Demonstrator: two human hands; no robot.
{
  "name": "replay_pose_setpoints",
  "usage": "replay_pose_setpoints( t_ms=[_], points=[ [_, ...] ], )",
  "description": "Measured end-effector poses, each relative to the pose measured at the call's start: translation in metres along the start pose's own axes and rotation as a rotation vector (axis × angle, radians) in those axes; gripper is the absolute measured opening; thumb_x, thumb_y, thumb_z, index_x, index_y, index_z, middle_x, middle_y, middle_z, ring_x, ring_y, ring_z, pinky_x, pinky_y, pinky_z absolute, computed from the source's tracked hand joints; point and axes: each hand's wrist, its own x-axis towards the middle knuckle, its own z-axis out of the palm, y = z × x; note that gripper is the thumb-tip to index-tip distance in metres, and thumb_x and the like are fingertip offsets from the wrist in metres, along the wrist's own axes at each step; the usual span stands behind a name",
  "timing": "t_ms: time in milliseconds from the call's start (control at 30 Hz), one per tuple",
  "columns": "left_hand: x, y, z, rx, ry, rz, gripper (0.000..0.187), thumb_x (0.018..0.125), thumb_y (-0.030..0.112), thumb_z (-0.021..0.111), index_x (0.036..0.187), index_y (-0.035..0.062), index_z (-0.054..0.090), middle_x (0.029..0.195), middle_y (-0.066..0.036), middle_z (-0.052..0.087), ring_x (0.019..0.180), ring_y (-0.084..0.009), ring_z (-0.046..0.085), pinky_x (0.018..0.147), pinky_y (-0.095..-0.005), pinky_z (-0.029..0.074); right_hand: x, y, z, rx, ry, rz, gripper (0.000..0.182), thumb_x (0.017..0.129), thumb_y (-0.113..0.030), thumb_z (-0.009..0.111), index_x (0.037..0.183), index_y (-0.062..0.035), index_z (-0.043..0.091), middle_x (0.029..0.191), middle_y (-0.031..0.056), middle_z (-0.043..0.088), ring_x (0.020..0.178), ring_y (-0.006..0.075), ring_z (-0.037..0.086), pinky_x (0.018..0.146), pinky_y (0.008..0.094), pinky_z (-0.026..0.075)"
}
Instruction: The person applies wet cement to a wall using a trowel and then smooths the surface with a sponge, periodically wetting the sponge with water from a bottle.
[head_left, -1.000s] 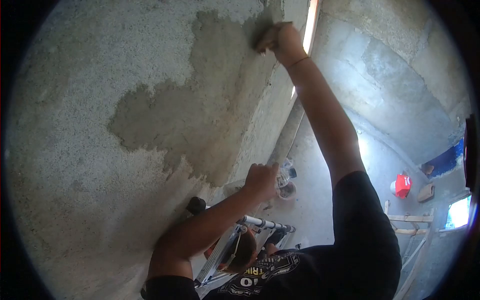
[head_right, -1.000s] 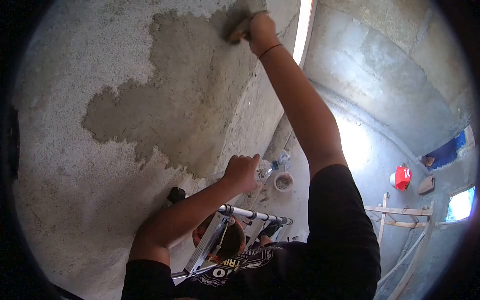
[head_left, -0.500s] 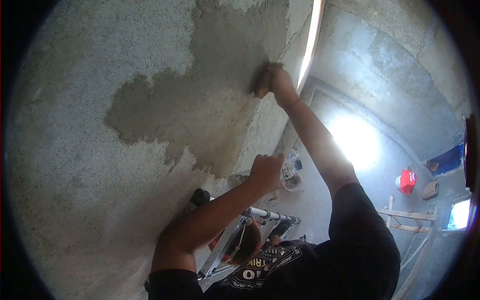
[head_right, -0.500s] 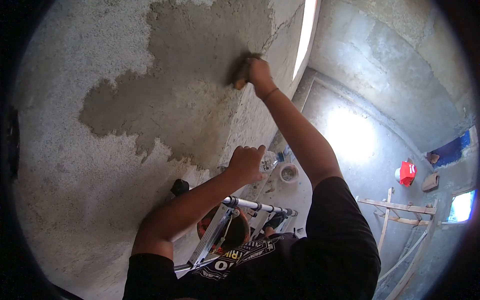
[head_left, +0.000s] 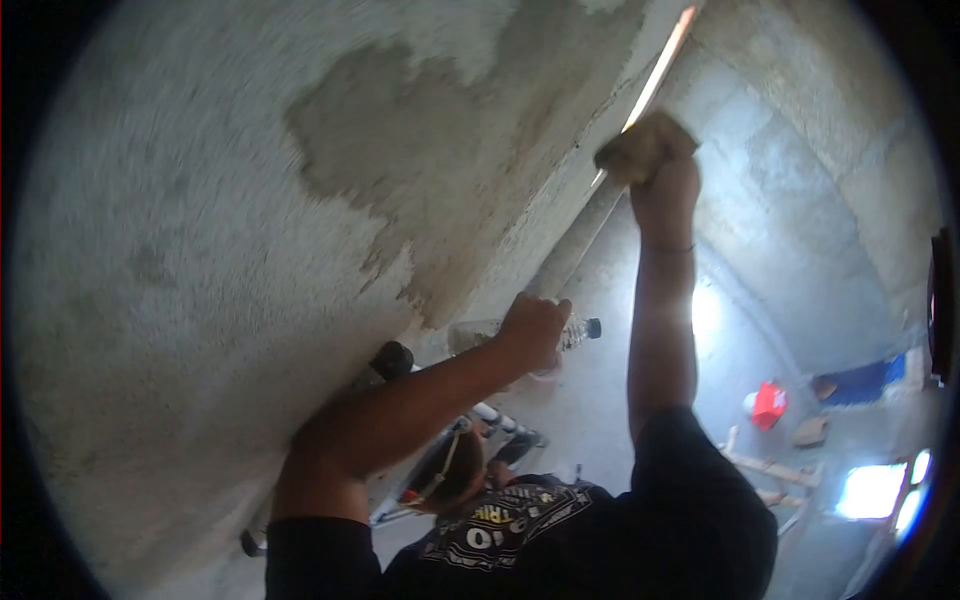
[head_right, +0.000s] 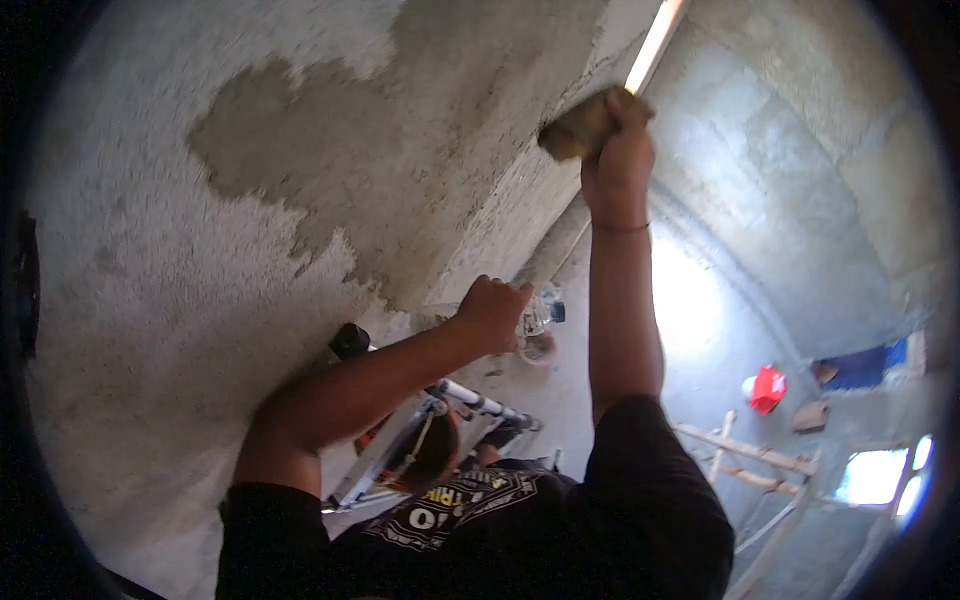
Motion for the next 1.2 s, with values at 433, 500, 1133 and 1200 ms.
replay_pose_setpoints(
  t_ms=[433,500,1133,1200],
  points=[
    [-0.002,-0.006,-0.003,-0.051,0.009,-0.003,0.063,0.061,0.042,0.083,0.105,0.0055,0.056,0.081,-0.009,0.068,0.081,-0.0260,0.067,0.077,-0.0370,0.046,0.064,-0.052,0.108,-0.021,-0.596,-0.025,0.030,0.094,-0.011,0.033,0.088,0.0065,0.057,0.088,0.0171,0.063,0.064,0.0199,0.055,0.053,0.0277,0.046],
    [-0.002,-0.007,-0.003,-0.054,0.023,-0.002,0.063,0.061,0.042,0.083,0.105,0.0053,0.057,0.081,-0.009,0.068,0.081,-0.0259,0.067,0.077,-0.0370,0.046,0.057,-0.076,0.118,0.154,-0.691,-0.118,0.029,0.096,-0.009,0.034,0.085,0.0064,0.056,0.061,0.0013,0.042,0.051,0.0121,0.040,0.051,0.0235,0.040],
    [0.011,-0.014,0.034,-0.096,0.220,0.058,0.043,0.066,0.027,0.076,0.102,0.0087,0.062,0.083,-0.006,0.069,0.077,-0.0198,0.067,0.072,-0.0352,0.044,-0.099,0.045,0.120,0.053,0.093,0.083,0.032,0.094,-0.019,0.049,0.118,0.0030,0.055,0.108,0.0132,0.062,0.098,0.0214,0.063,0.084,0.0331,0.054],
    [0.005,-0.008,0.016,-0.059,0.117,0.025,0.040,0.066,0.025,0.076,0.099,0.0086,0.062,0.082,-0.006,0.069,0.076,-0.0205,0.067,0.072,-0.0360,0.044,-0.097,0.019,0.121,0.011,0.064,-0.020,0.037,0.096,-0.023,0.045,0.120,0.0037,0.053,0.110,0.0153,0.061,0.094,0.0225,0.064,0.080,0.0352,0.056]
  ],
)
